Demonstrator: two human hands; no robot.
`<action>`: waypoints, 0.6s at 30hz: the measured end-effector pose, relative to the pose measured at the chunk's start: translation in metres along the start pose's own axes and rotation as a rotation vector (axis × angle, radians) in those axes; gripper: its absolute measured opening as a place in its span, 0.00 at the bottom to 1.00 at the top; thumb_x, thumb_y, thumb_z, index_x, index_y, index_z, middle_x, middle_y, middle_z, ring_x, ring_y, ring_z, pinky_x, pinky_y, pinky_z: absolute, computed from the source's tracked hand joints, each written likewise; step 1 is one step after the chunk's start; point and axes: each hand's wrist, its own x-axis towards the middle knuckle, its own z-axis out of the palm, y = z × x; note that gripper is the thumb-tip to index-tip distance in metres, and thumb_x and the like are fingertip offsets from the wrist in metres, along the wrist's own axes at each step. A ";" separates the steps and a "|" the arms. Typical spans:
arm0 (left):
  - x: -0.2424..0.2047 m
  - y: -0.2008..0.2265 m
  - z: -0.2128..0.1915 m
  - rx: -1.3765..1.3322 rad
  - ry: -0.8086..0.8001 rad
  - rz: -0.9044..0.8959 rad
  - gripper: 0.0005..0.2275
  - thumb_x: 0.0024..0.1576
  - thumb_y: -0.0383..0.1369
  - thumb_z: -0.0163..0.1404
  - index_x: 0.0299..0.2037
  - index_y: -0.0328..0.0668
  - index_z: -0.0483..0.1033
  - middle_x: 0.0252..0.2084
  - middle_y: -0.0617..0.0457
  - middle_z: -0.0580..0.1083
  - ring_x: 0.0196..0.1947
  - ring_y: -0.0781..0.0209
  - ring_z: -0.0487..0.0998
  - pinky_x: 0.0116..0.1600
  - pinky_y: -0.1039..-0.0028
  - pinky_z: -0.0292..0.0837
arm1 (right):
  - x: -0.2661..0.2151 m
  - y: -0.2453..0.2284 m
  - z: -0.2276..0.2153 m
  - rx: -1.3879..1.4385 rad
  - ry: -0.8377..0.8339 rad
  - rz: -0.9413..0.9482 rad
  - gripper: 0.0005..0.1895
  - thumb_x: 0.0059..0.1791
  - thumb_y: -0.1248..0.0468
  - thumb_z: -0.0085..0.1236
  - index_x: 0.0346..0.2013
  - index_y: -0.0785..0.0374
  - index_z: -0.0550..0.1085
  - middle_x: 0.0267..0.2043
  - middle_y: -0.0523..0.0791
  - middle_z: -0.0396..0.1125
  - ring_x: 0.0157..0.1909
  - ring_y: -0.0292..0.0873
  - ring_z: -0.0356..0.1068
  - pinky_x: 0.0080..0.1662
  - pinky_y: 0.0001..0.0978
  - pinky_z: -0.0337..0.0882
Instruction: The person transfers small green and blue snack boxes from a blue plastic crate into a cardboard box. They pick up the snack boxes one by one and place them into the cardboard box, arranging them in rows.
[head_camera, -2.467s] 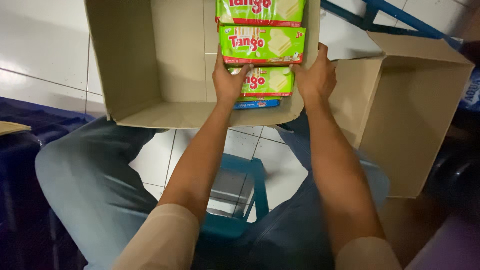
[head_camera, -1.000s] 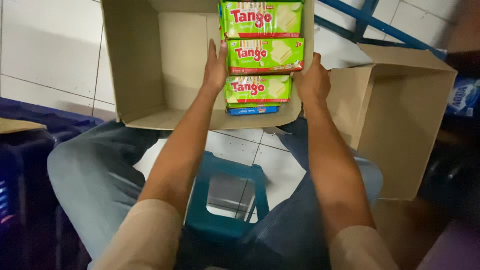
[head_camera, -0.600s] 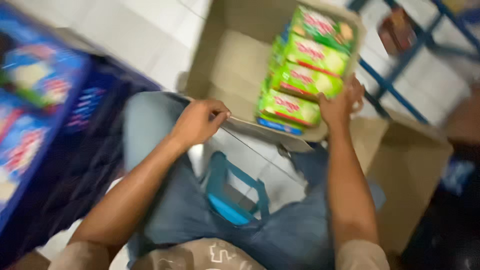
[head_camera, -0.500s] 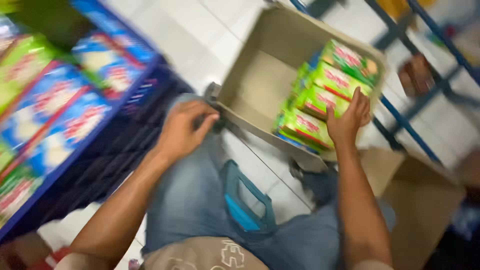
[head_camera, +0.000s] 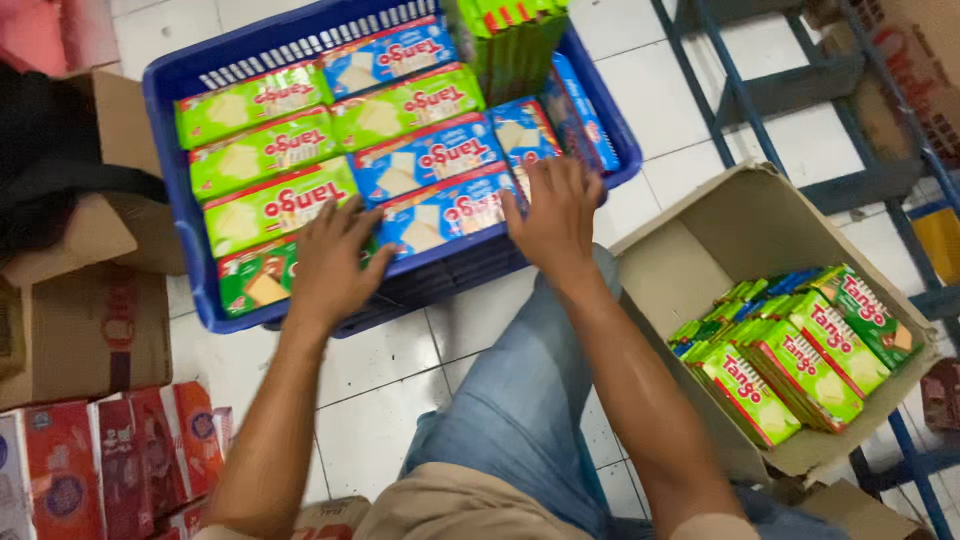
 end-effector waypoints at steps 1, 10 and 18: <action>0.000 0.002 -0.001 0.001 -0.028 -0.040 0.19 0.51 0.44 0.46 0.49 0.44 0.70 0.51 0.40 0.66 0.53 0.35 0.62 0.53 0.50 0.55 | 0.015 -0.010 -0.001 -0.147 -0.260 0.171 0.21 0.43 0.47 0.49 0.36 0.63 0.70 0.38 0.48 0.63 0.47 0.49 0.61 0.49 0.49 0.50; 0.001 -0.002 0.007 -0.010 -0.069 -0.138 0.19 0.50 0.47 0.44 0.49 0.51 0.70 0.55 0.48 0.64 0.59 0.45 0.57 0.57 0.54 0.49 | 0.071 -0.029 -0.005 -0.146 -1.052 0.606 0.39 0.40 0.37 0.43 0.46 0.71 0.67 0.48 0.58 0.63 0.55 0.58 0.59 0.53 0.61 0.48; 0.001 -0.001 0.006 -0.024 -0.044 -0.139 0.22 0.50 0.48 0.44 0.51 0.45 0.67 0.55 0.46 0.63 0.58 0.45 0.57 0.57 0.53 0.49 | 0.080 -0.039 -0.029 0.102 -0.931 0.682 0.43 0.33 0.37 0.54 0.45 0.72 0.65 0.47 0.60 0.61 0.54 0.59 0.59 0.52 0.54 0.57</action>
